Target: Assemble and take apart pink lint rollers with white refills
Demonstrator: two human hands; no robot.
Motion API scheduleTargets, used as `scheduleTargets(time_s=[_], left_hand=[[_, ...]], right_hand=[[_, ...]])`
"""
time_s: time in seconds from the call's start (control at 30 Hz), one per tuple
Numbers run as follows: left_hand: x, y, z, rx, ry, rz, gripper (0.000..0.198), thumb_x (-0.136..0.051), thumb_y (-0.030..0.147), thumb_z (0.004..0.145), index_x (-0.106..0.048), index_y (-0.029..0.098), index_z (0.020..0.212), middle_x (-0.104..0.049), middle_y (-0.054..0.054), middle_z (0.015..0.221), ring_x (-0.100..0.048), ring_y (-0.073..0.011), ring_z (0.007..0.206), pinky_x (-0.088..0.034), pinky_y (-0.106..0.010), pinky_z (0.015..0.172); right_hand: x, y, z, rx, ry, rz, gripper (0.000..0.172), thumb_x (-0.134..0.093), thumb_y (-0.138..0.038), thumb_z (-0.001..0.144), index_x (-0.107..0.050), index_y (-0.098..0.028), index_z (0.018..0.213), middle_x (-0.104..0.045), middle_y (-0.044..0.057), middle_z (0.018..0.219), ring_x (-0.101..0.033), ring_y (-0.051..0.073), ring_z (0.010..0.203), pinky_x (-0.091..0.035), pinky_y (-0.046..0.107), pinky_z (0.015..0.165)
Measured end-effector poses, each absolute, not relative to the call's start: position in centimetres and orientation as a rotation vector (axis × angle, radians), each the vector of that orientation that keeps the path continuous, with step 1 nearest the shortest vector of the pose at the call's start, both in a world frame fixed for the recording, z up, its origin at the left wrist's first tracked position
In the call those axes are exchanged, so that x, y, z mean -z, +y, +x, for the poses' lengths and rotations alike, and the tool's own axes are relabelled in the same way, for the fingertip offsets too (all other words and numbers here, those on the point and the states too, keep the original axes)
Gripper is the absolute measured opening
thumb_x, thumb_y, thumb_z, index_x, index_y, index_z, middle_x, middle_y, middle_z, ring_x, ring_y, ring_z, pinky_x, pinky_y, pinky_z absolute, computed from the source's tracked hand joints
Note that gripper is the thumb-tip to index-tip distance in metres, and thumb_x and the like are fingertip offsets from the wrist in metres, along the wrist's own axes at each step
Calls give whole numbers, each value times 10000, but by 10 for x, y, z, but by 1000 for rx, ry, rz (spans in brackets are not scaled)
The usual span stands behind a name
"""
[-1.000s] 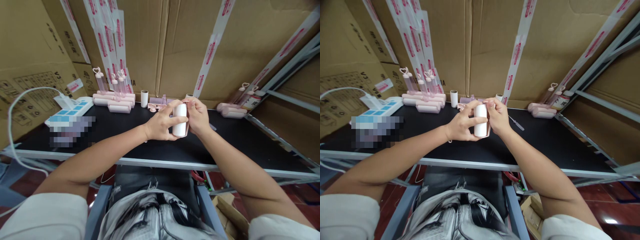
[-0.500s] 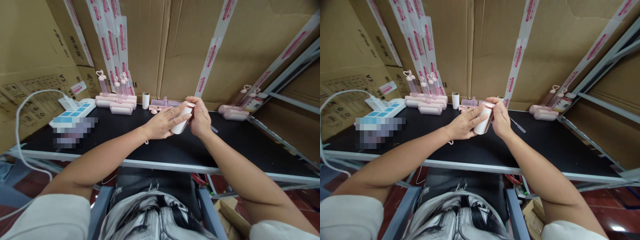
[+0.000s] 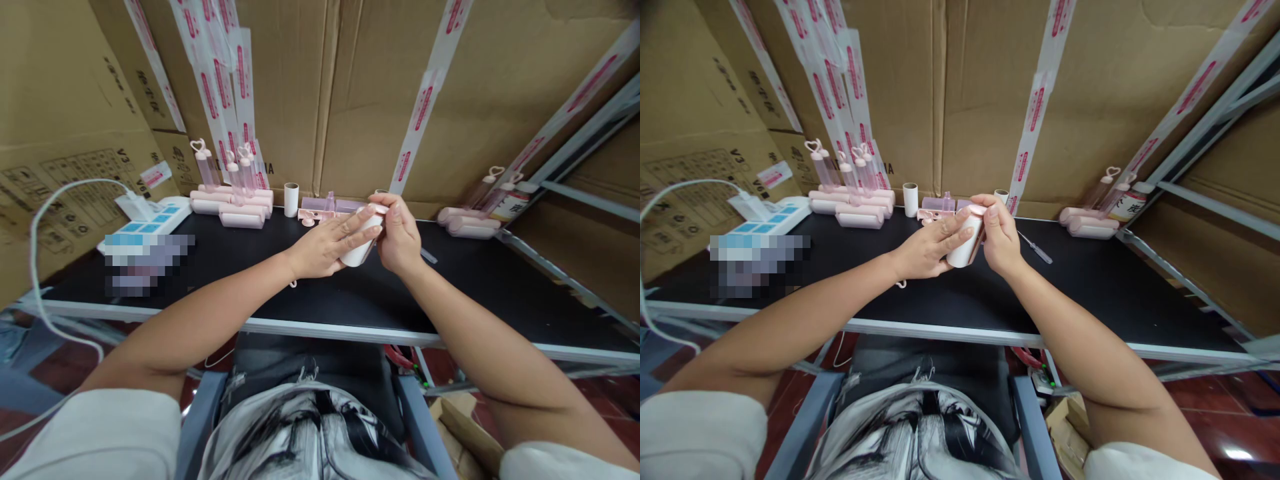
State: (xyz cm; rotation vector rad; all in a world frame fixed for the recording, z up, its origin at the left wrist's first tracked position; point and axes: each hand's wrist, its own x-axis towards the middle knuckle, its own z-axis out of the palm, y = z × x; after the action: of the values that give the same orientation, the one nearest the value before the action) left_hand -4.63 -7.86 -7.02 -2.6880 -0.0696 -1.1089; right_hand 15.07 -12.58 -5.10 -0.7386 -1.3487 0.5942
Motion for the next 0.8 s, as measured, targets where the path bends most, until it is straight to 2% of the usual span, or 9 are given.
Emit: scheduleTargets(time_s=[0.1, 0.27, 0.5, 0.63, 0.73, 0.8], left_hand=[[69, -82, -47, 1117, -77, -2699, 1224, -649, 33, 951, 178, 423, 1764, -105, -135, 1890, -231, -304, 1737, -450, -592, 1317], [68, -85, -47, 1109, -98, -2709, 1206, -624, 26, 962, 194, 403, 1764, -143, -150, 1887, -233, -303, 1736, -472, -600, 1297], [69, -83, -46, 1088, -144, -2731, 1200, -611, 44, 975, 221, 423, 1752, -128, -135, 1892, -224, -306, 1739, -451, -608, 1311], [69, -83, -46, 1124, -117, -2719, 1171, -610, 53, 982, 180, 416, 1767, -152, -138, 1889, -224, -300, 1743, -438, -618, 1318], [69, -83, -47, 1141, -126, -2715, 1167, -623, 69, 984, 179, 382, 1773, -114, -163, 1890, -212, -306, 1749, -428, -629, 1320], [71, -82, -47, 1166, -147, -2715, 1194, -659, 74, 966, 166, 363, 1779, -24, -179, 1895, -177, -339, 1756, -426, -641, 1314]], right_hand=[[50, -127, 151, -578, -1348, -743, 519, -576, -825, 974, -744, -364, 1141, -666, 32, 1001, -663, 263, 912, -575, 432, 879], [50, -126, 151, -542, -1355, -729, 528, -566, -828, 978, -744, -361, 1150, -694, 41, 1091, -690, 273, 1035, -576, 437, 1005], [50, -127, 150, -572, -1331, -723, 483, -583, -793, 988, -739, -344, 1073, -702, 36, 1018, -709, 268, 1015, -596, 436, 993], [48, -128, 149, -633, -1337, -633, 413, -602, -724, 1019, -732, -336, 1077, -762, 36, 1103, -738, 267, 1082, -579, 454, 1073], [50, -125, 151, -596, -1335, -627, 406, -627, -711, 1016, -743, -327, 1077, -762, 31, 1083, -743, 248, 1036, -595, 427, 1026], [52, -120, 154, -554, -1350, -605, 410, -647, -707, 1009, -748, -317, 1083, -752, 27, 1047, -740, 234, 978, -607, 405, 969]])
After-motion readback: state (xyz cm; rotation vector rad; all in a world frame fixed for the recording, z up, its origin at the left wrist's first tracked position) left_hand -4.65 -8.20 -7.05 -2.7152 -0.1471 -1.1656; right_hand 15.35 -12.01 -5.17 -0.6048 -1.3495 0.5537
